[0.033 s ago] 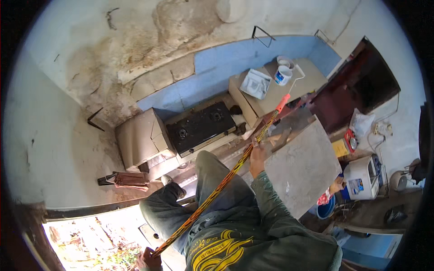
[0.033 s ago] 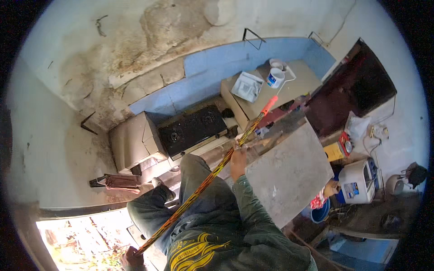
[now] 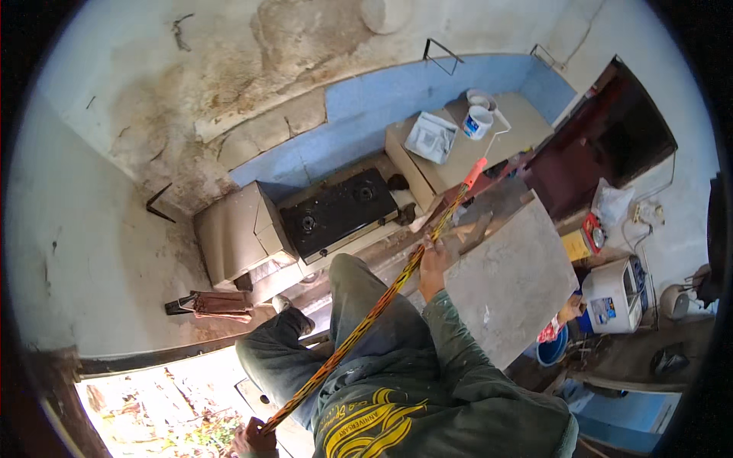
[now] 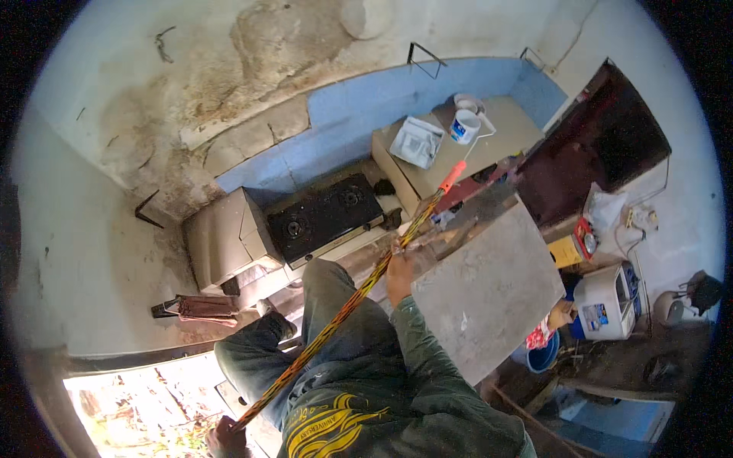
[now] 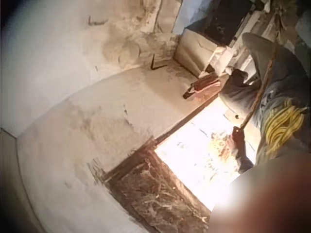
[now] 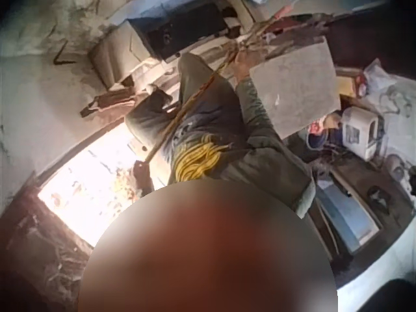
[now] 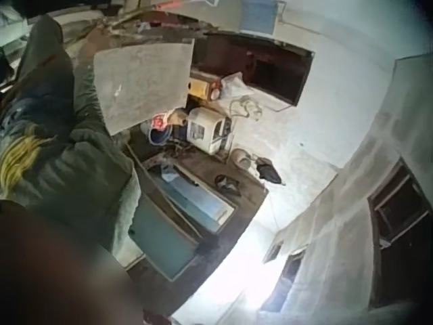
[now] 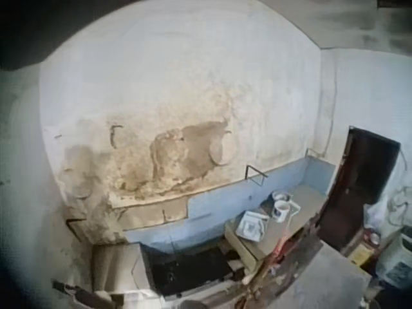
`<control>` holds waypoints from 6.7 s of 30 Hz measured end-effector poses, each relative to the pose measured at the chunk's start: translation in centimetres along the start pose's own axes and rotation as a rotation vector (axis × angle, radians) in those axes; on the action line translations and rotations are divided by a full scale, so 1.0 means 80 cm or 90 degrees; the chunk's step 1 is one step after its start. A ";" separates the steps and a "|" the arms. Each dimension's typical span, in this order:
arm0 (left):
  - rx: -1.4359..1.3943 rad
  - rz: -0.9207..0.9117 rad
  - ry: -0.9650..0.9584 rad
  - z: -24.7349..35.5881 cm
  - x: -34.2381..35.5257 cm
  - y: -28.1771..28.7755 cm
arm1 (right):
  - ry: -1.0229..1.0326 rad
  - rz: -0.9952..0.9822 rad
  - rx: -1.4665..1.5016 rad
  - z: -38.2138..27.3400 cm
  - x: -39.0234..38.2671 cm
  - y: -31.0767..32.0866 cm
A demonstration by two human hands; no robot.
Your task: Painting a stained ceiling using a white paint roller attached to a long extension pole.
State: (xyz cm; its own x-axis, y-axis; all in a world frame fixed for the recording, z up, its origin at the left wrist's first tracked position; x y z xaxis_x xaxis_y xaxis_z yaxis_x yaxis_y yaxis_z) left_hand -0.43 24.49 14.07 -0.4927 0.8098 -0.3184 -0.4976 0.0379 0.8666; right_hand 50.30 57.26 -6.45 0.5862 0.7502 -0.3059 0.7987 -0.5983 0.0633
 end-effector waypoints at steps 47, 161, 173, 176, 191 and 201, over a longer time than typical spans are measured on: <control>-0.148 -0.451 -0.263 0.334 0.051 -0.162 | -0.232 -0.235 0.041 0.008 -0.033 -0.086; 0.146 -0.197 -0.129 -0.046 -0.062 0.040 | -0.205 -0.422 0.060 0.059 -0.068 -0.157; 0.053 0.182 0.070 -0.389 -0.065 -0.109 | 0.048 -0.718 -0.250 -0.106 -0.377 -0.219; -0.021 0.224 0.068 -0.391 -0.043 -0.113 | 0.039 -0.757 -0.142 -0.082 -0.415 -0.252; -0.375 0.347 0.161 -0.394 -0.089 -0.168 | 0.374 -0.986 -0.113 -0.223 -0.712 -0.486; -0.589 0.355 0.199 -0.361 -0.103 -0.203 | 0.336 -0.931 -0.026 -0.321 -0.734 -0.611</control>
State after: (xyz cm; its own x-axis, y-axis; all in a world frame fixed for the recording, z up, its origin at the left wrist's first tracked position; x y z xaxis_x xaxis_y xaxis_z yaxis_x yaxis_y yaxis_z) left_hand -8.93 0.27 -8.49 -0.9046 0.3904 -0.1710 -0.4261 -0.8381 0.3407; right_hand -19.69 49.67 32.85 -0.7059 0.6687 0.2336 0.6951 0.7174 0.0465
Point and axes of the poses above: each hand's wrist, its own x-axis towards the middle knuckle, its own y-axis out of the back of the hand, z = x × y, the point moved 10 cm from there along x, towards the middle knuckle, and after that the axes turned 11 degrees about -x, right-handed, at the moved point
